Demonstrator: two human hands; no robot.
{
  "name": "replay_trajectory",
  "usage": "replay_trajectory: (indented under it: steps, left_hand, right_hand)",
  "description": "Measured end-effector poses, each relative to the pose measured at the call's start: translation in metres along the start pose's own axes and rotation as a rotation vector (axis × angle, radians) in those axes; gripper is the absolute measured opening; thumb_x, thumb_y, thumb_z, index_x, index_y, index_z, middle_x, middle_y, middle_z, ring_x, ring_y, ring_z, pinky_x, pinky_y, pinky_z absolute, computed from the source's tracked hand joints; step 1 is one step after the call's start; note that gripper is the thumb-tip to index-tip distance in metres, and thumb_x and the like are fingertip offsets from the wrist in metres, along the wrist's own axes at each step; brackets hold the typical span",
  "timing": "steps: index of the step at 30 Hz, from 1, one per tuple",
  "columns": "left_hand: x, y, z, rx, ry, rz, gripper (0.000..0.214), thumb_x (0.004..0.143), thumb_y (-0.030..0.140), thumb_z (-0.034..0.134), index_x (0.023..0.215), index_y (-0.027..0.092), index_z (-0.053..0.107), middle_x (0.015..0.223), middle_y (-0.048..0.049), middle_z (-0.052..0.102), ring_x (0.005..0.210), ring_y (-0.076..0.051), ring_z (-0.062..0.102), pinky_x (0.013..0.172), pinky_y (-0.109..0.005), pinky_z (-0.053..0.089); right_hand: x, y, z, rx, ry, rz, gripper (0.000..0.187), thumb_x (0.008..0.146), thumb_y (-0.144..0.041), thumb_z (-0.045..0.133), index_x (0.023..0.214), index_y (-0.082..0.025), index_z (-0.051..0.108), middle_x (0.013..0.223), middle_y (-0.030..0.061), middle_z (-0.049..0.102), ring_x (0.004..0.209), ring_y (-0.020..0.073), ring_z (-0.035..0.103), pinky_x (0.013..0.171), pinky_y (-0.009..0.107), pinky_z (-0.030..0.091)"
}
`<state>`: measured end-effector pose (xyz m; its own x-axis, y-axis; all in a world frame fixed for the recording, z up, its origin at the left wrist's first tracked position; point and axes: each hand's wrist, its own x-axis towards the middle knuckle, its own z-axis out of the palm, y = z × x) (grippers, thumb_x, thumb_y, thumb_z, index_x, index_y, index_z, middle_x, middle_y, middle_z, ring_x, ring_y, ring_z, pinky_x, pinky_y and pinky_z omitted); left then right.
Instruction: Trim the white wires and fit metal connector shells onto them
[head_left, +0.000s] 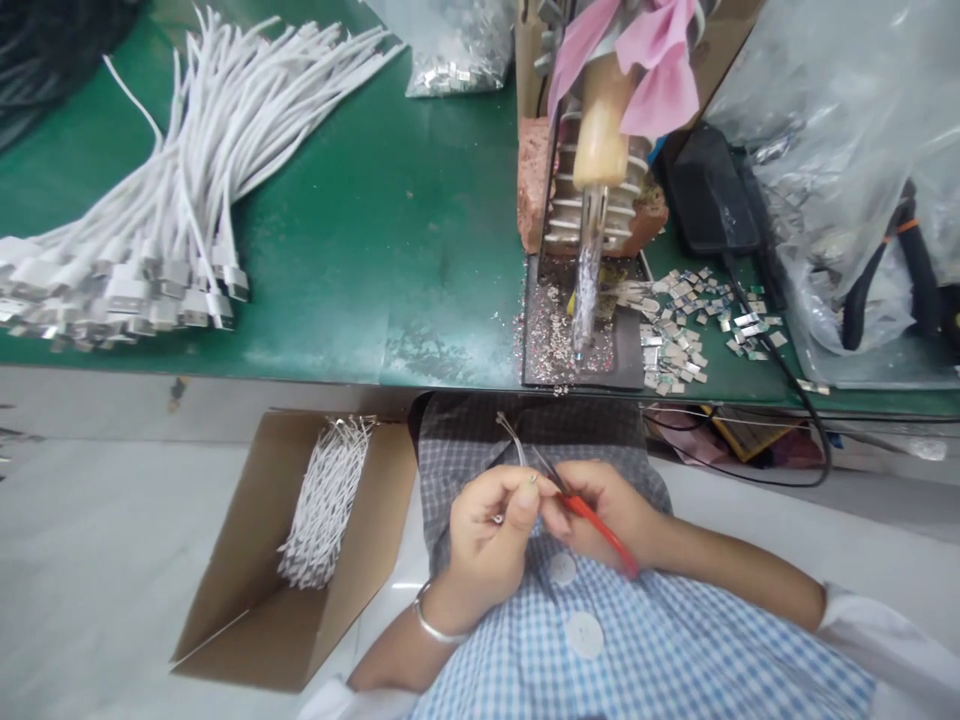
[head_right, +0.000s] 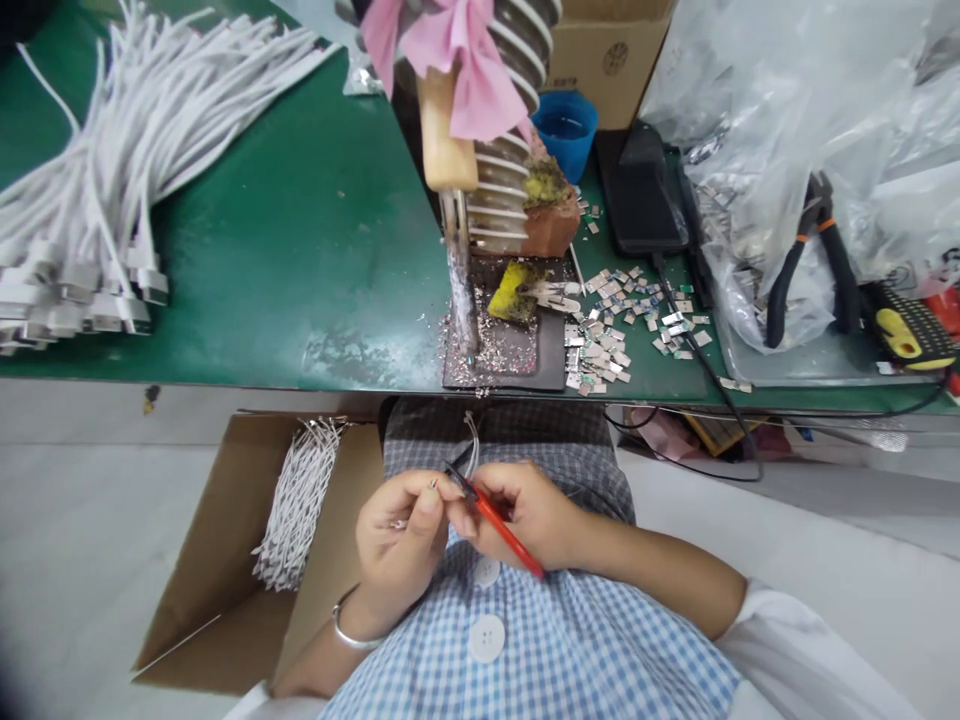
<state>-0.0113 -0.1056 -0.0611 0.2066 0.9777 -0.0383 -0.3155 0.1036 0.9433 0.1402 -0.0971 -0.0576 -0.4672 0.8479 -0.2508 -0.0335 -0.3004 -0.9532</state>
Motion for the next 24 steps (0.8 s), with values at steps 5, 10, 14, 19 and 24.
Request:
replay_trajectory:
  steps: [5, 10, 14, 19, 24]
  left_hand:
    - [0.005, 0.007, -0.002, 0.064, -0.029, 0.013, 0.022, 0.095, 0.030, 0.054, 0.089, 0.015, 0.068, 0.055, -0.0004, 0.067, 0.049, -0.011, 0.062, 0.054, -0.021, 0.051]
    - [0.008, 0.013, -0.002, 0.187, -0.030, 0.061, 0.020, 0.094, 0.027, 0.054, 0.085, 0.016, 0.068, 0.050, 0.0021, 0.062, 0.042, -0.009, 0.055, 0.047, -0.019, 0.046]
    - [0.012, 0.019, -0.003, 0.331, -0.039, 0.131, 0.017, 0.092, 0.023, 0.056, 0.083, 0.017, 0.068, 0.051, 0.0022, 0.062, 0.042, -0.009, 0.054, 0.046, -0.019, 0.044]
    - [0.015, 0.021, -0.006, 0.434, -0.103, 0.219, 0.010, 0.089, 0.018, 0.057, 0.086, 0.018, 0.066, 0.052, 0.0023, 0.061, 0.043, -0.010, 0.055, 0.046, -0.020, 0.044]
    - [0.017, 0.024, -0.006, 0.465, -0.144, 0.214, 0.011, 0.089, 0.019, 0.057, 0.083, 0.017, 0.066, 0.053, 0.0006, 0.063, 0.048, -0.013, 0.059, 0.048, -0.022, 0.046]
  right_hand:
    - [0.001, -0.009, -0.022, -0.327, 0.007, -0.167, 0.027, 0.070, -0.016, 0.061, 0.057, -0.019, 0.038, 0.052, -0.0090, 0.033, 0.048, 0.0048, 0.027, 0.045, 0.019, 0.021]
    - [0.002, -0.013, -0.028, -0.577, 0.008, -0.314, 0.027, 0.076, -0.020, 0.059, 0.060, -0.020, 0.038, 0.054, -0.0083, 0.034, 0.049, 0.0057, 0.029, 0.047, 0.019, 0.024]
    - [0.001, -0.017, -0.030, -0.672, 0.019, -0.330, 0.028, 0.074, -0.016, 0.057, 0.060, -0.020, 0.035, 0.053, -0.0081, 0.032, 0.048, 0.0065, 0.029, 0.049, 0.020, 0.023]
    - [-0.001, -0.020, -0.034, -0.772, 0.008, -0.342, 0.027, 0.074, -0.016, 0.057, 0.061, -0.021, 0.034, 0.053, -0.0080, 0.032, 0.049, 0.0078, 0.029, 0.051, 0.021, 0.023]
    - [-0.003, -0.021, -0.035, -0.742, -0.028, -0.331, 0.030, 0.076, -0.016, 0.057, 0.061, -0.021, 0.032, 0.054, -0.0081, 0.030, 0.049, 0.0077, 0.028, 0.050, 0.021, 0.022]
